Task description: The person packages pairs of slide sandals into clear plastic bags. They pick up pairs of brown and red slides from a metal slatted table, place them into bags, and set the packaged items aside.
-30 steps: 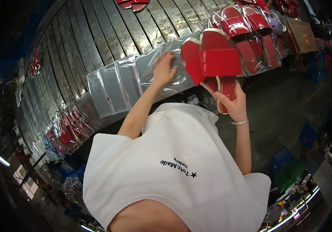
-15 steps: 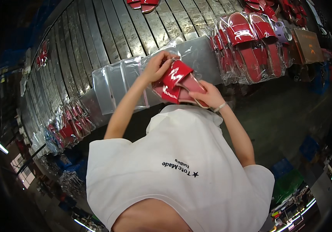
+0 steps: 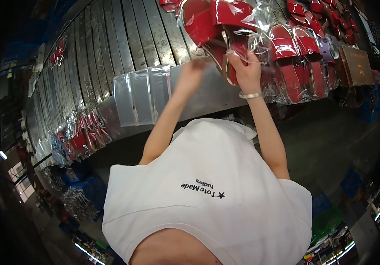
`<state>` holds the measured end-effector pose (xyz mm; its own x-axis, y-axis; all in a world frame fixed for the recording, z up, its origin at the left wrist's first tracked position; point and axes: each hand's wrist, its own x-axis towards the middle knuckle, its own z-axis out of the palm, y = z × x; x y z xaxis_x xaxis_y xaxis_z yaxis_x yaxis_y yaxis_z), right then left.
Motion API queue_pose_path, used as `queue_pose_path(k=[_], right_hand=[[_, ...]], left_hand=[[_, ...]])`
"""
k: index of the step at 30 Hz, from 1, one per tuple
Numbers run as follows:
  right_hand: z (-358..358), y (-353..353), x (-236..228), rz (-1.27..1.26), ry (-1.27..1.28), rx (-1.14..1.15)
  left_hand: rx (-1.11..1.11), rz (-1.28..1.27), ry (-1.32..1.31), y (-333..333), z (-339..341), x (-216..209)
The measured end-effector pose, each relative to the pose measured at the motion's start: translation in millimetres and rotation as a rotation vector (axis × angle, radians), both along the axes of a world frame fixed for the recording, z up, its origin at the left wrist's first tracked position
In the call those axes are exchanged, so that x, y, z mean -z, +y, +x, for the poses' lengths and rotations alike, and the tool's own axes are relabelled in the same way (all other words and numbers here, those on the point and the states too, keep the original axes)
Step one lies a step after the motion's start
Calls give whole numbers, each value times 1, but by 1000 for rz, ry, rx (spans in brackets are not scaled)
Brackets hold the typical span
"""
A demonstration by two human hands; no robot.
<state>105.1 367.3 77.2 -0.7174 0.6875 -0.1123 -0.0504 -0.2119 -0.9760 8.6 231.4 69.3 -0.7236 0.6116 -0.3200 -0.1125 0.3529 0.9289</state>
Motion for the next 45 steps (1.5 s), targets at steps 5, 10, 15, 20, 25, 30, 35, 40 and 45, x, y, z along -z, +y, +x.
queue_pose_path(k=[5, 10, 15, 20, 25, 30, 35, 40, 45], right_hand=[[-33, -15, 4, -12, 55, 159], [-24, -23, 91, 26, -508, -91], [-7, -15, 152, 740, -531, -145], [-24, -27, 117, 1401, -561, -257], [-15, -79, 106, 1143, -402, -771], [21, -68, 96, 1111, -241, -828], [122, -20, 93, 606, -645, -798], [43, -79, 86, 862, -400, -654], [-2, -127, 118, 945, -238, -816]], left_hand=[[429, 395, -18, -32, 38, 20], [-328, 506, -706, -40, 38, 85], [-210, 303, -799, -55, 31, 124], [-395, 226, -413, -53, 23, 154], [-369, 140, -642, -86, 35, 132], [-225, 96, -423, -88, 62, 120], [-316, 47, -510, -95, 63, 139], [-326, 2, -516, -114, 60, 128], [-276, -105, -242, -130, 54, 128]])
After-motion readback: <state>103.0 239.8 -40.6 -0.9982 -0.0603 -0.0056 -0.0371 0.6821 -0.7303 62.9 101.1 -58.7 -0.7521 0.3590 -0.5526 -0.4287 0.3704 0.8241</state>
